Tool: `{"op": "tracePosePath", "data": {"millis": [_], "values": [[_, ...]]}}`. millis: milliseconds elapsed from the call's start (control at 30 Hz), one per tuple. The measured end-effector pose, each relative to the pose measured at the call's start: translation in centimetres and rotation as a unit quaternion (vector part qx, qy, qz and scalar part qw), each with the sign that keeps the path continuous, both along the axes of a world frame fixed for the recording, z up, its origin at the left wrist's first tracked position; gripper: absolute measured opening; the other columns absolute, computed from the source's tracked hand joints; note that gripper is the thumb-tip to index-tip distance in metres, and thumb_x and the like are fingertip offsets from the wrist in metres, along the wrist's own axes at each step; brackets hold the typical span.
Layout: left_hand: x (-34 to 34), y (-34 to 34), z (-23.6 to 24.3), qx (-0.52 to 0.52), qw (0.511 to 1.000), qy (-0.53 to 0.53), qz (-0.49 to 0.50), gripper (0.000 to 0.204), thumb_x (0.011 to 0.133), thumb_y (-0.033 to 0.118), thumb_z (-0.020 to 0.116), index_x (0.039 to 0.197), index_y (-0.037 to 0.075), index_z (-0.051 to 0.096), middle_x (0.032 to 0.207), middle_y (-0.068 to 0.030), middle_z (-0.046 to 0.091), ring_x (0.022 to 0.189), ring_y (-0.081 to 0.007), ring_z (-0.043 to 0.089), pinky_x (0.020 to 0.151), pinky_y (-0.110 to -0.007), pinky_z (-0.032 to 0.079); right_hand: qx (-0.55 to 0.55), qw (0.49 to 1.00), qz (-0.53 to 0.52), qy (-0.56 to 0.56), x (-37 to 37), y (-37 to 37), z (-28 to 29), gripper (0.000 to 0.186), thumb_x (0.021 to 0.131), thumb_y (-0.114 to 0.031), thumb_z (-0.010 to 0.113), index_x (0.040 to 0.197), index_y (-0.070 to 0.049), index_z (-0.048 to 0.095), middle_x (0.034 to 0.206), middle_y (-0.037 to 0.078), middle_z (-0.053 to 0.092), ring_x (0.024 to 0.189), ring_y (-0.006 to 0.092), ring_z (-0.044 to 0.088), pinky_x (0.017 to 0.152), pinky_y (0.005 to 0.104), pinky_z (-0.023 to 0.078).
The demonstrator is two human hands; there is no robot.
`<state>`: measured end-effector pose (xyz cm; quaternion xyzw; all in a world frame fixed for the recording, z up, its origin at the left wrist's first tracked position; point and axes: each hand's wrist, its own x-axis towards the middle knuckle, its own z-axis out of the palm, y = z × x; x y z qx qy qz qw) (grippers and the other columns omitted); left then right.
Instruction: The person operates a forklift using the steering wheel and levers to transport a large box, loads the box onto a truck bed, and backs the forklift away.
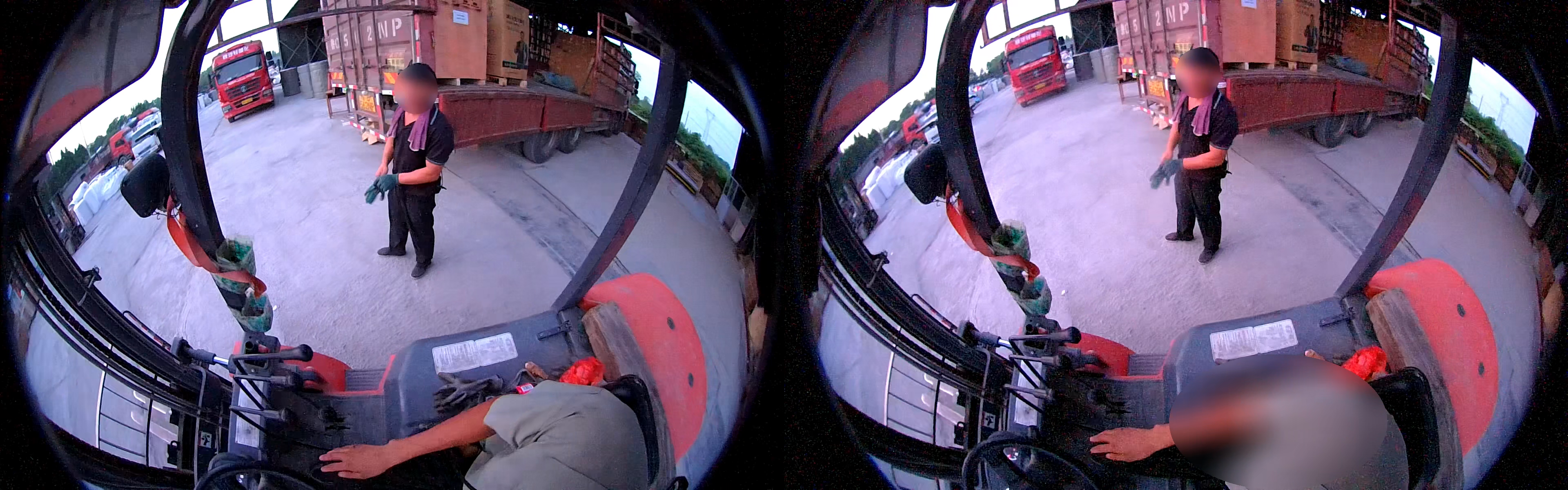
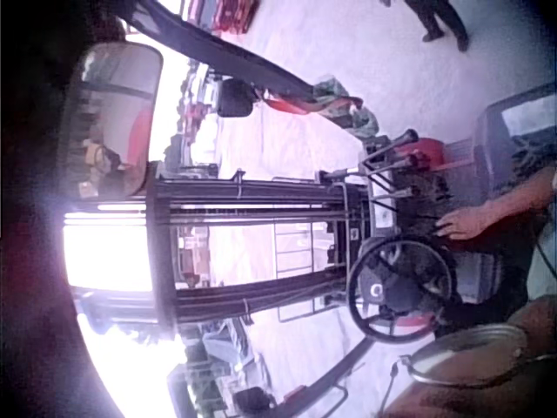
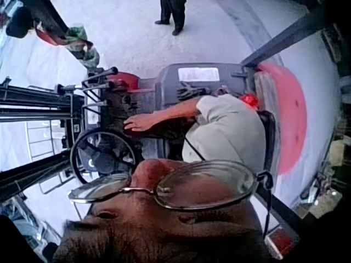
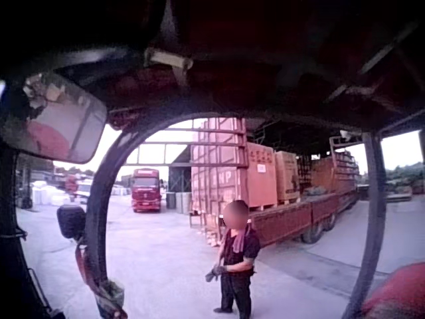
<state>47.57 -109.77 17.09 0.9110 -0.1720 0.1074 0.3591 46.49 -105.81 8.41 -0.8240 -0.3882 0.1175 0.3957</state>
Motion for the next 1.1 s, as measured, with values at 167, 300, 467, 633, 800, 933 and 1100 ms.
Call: {"op": "tracePosePath", "data": {"millis": [167,300,467,633,800,933,1100], "values": [[-3.7,2.8,-2.4,-0.012,0.999,0.011,0.029,0.041,0.109,0.026,0.049,0.119,-0.007,0.072,0.112,-0.0292,0.074,0.1,-0.0476,0.069,0.094,-0.055,0.055,-0.122,0.986,-0.001,-0.11,-7.3,-1.4,4.6,0.055,0.103,-0.022,0.059,0.153,-0.001,0.052,0.169,0.032,0.035,0.152,0.0516,0.042,0.121,0.0588,0.044],[-7.3,5.1,-3.0,-0.019,0.999,0.012,0.037,0.041,0.109,0.026,0.049,0.119,-0.007,0.072,0.112,-0.0293,0.074,0.1,-0.0477,0.069,0.094,-0.055,0.055,-0.267,0.93,0.252,-0.004,-11.7,1.9,9.4,0.048,0.095,-0.019,0.065,0.139,-0.001,0.059,0.148,0.026,0.057,0.133,0.043,0.058,0.104,0.0593,0.051],[-15.5,10.3,-7.8,-0.037,0.995,0.036,0.091,0.041,0.109,0.026,0.049,0.119,-0.007,0.072,0.111,-0.0294,0.074,0.1,-0.0477,0.069,0.094,-0.055,0.055,0.053,0.902,0.427,0.022,-17.5,10.9,17.1,0.047,0.099,-0.026,0.076,0.141,-0.007,0.067,0.131,0.022,0.073,0.121,0.0381,0.07,0.109,0.0556,0.051],[-27.1,17.9,-17.3,-0.044,0.973,0.098,0.203,0.041,0.109,0.026,0.049,0.118,-0.007,0.072,0.111,-0.0295,0.074,0.099,-0.0478,0.069,0.094,-0.055,0.055,0.234,0.898,0.372,-0.014,-18.4,22.9,20.7,0.05,0.095,-0.023,0.077,0.139,-0.005,0.064,0.128,0.02,0.068,0.119,0.0364,0.068,0.108,0.0534,0.051],[-45.1,27.4,-29.5,-0.059,0.876,0.221,0.426,0.041,0.109,0.026,0.049,0.118,-0.007,0.072,0.11,-0.0296,0.074,0.099,-0.0478,0.069,0.094,-0.055,0.055,0.423,0.86,0.286,0.014,-22.6,40.0,23.1,0.054,0.09,-0.021,0.078,0.138,-0.003,0.061,0.125,0.018,0.063,0.116,0.0348,0.065,0.107,0.0512,0.051],[-59.1,25.2,-34.7,-0.102,0.732,0.321,0.593,0.041,0.109,0.026,0.049,0.118,-0.007,0.072,0.11,-0.0297,0.074,0.099,-0.0479,0.069,0.094,-0.055,0.055,0.554,0.819,0.147,0.004,-24.6,48.3,26.0,0.057,0.087,-0.02,0.079,0.136,-0.002,0.058,0.122,0.016,0.059,0.114,0.0334,0.063,0.107,0.0495,0.05],[-68.6,21.8,-36.9,-0.157,0.551,0.317,0.756,0.041,0.109,0.026,0.049,0.117,-0.007,0.072,0.11,-0.0298,0.074,0.099,-0.0479,0.069,0.094,-0.055,0.055,0.576,0.778,-0.007,-0.251,-23.1,49.5,34.5,0.04,0.089,-0.02,0.081,0.116,-0.001,0.059,0.111,0.015,0.063,0.095,0.0226,0.064,0.077,0.0393,0.055]]}}
